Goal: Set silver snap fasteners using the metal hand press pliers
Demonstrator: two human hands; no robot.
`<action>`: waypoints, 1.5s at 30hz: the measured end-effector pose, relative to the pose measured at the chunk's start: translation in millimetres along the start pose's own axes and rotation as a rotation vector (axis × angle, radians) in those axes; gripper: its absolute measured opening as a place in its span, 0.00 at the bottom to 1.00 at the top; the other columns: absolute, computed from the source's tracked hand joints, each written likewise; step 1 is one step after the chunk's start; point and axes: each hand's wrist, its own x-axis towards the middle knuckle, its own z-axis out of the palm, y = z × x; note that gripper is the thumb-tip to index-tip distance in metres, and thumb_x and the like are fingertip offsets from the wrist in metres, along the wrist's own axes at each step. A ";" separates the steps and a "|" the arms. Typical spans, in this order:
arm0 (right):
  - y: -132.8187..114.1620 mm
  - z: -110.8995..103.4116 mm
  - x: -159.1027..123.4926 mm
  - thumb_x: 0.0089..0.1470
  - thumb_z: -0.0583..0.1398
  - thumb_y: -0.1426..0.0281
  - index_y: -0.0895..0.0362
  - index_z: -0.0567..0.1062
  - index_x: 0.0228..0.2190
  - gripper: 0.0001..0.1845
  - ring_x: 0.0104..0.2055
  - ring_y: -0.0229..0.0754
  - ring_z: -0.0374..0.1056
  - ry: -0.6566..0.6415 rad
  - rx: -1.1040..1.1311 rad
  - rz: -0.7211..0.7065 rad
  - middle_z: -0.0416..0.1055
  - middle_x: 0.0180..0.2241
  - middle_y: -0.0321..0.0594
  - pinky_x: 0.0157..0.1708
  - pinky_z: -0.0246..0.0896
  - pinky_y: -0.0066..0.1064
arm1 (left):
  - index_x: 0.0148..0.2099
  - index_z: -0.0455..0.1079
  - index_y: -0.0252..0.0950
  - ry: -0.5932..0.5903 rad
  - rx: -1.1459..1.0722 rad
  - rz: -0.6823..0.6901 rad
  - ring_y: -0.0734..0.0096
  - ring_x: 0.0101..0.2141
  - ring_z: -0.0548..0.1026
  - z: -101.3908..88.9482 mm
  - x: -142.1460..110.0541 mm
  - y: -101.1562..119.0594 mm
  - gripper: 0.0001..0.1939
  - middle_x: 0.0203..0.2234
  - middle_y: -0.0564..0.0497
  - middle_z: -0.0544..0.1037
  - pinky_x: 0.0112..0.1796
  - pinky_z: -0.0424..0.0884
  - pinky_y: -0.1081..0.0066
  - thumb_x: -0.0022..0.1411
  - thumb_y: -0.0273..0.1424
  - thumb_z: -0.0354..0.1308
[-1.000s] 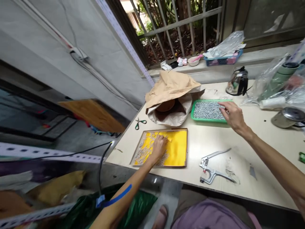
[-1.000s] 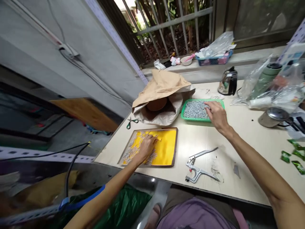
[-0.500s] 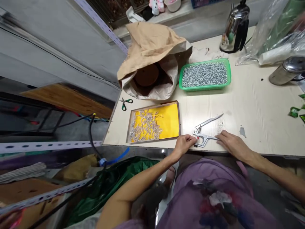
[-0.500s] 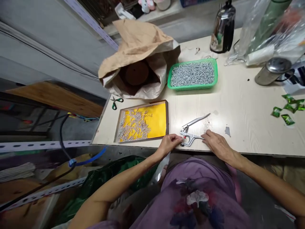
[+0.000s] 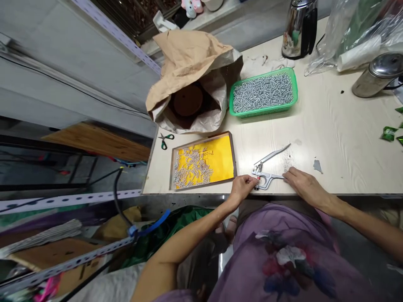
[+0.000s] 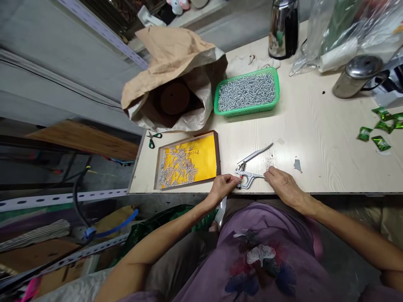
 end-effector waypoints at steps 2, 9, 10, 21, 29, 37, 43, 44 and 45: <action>-1.1 0.0 0.0 0.65 0.47 0.75 0.56 0.69 0.31 0.15 0.31 0.40 0.64 0.002 -0.013 0.008 0.67 0.31 0.41 0.30 0.58 0.31 | 0.26 0.73 0.30 -0.019 -0.015 -0.040 0.81 0.18 0.62 -0.7 0.8 0.6 0.15 0.14 0.57 0.69 0.20 0.54 0.79 0.48 0.40 0.65; -4.1 -7.7 3.7 0.64 0.48 0.75 0.57 0.70 0.31 0.13 0.33 0.42 0.66 -0.089 -0.047 0.047 0.69 0.34 0.44 0.29 0.59 0.31 | 0.27 0.71 0.30 -0.191 -0.051 -0.154 0.85 0.11 0.54 -7.1 2.1 8.2 0.16 0.08 0.62 0.59 0.14 0.49 0.79 0.51 0.40 0.64; -1.6 -9.8 6.2 0.63 0.50 0.73 0.57 0.71 0.32 0.11 0.35 0.43 0.67 -0.099 -0.050 0.044 0.70 0.35 0.45 0.30 0.61 0.32 | 0.27 0.71 0.30 -0.196 -0.045 -0.155 0.85 0.11 0.54 -7.8 2.1 9.3 0.15 0.09 0.62 0.60 0.14 0.49 0.80 0.51 0.39 0.65; 30.3 -9.1 32.2 0.47 0.67 0.56 0.58 0.61 0.59 0.42 0.65 0.64 0.48 -0.122 -0.148 -0.051 0.51 0.65 0.60 0.52 0.58 0.52 | 0.29 0.72 0.30 -0.266 -0.032 -0.216 0.85 0.12 0.60 -7.9 -3.6 12.1 0.10 0.11 0.62 0.62 0.13 0.59 0.82 0.52 0.33 0.66; 38.6 -7.7 43.2 0.41 0.65 0.45 0.60 0.61 0.58 0.50 0.59 0.64 0.55 -0.091 -0.172 -0.077 0.63 0.56 0.58 0.52 0.54 0.52 | 0.29 0.71 0.30 -0.242 -0.023 -0.219 0.85 0.12 0.60 -4.7 -3.5 10.8 0.12 0.11 0.62 0.62 0.13 0.59 0.82 0.53 0.34 0.66; 23.6 -17.6 47.5 0.48 0.66 0.57 0.62 0.72 0.40 0.24 0.43 0.53 0.62 -0.150 -0.268 -0.085 0.70 0.40 0.51 0.42 0.54 0.41 | 0.30 0.71 0.32 -0.031 0.312 0.151 0.76 0.23 0.70 -8.1 -16.4 -0.6 0.13 0.21 0.53 0.71 0.26 0.68 0.75 0.63 0.36 0.56; 14.0 -21.4 39.0 0.51 0.66 0.64 0.63 0.73 0.38 0.16 0.40 0.50 0.62 -0.144 -0.243 -0.069 0.70 0.38 0.50 0.40 0.54 0.37 | 0.50 0.68 0.34 0.038 0.707 0.852 0.58 0.48 0.70 14.9 -0.3 17.7 0.15 0.49 0.40 0.73 0.48 0.70 0.59 0.63 0.33 0.59; 13.3 -21.8 37.8 0.50 0.66 0.63 0.63 0.73 0.39 0.19 0.41 0.50 0.62 -0.144 -0.242 -0.052 0.69 0.38 0.50 0.40 0.55 0.37 | 0.53 0.65 0.33 -0.001 0.757 0.905 0.56 0.51 0.69 19.5 6.5 23.5 0.19 0.53 0.39 0.71 0.50 0.69 0.57 0.62 0.33 0.60; 13.2 -22.0 36.4 0.49 0.67 0.62 0.63 0.73 0.41 0.21 0.41 0.51 0.62 -0.147 -0.237 -0.037 0.69 0.39 0.51 0.40 0.56 0.37 | 0.56 0.63 0.33 -0.048 0.797 0.939 0.55 0.52 0.67 23.2 13.1 29.1 0.23 0.55 0.38 0.69 0.52 0.68 0.56 0.61 0.33 0.61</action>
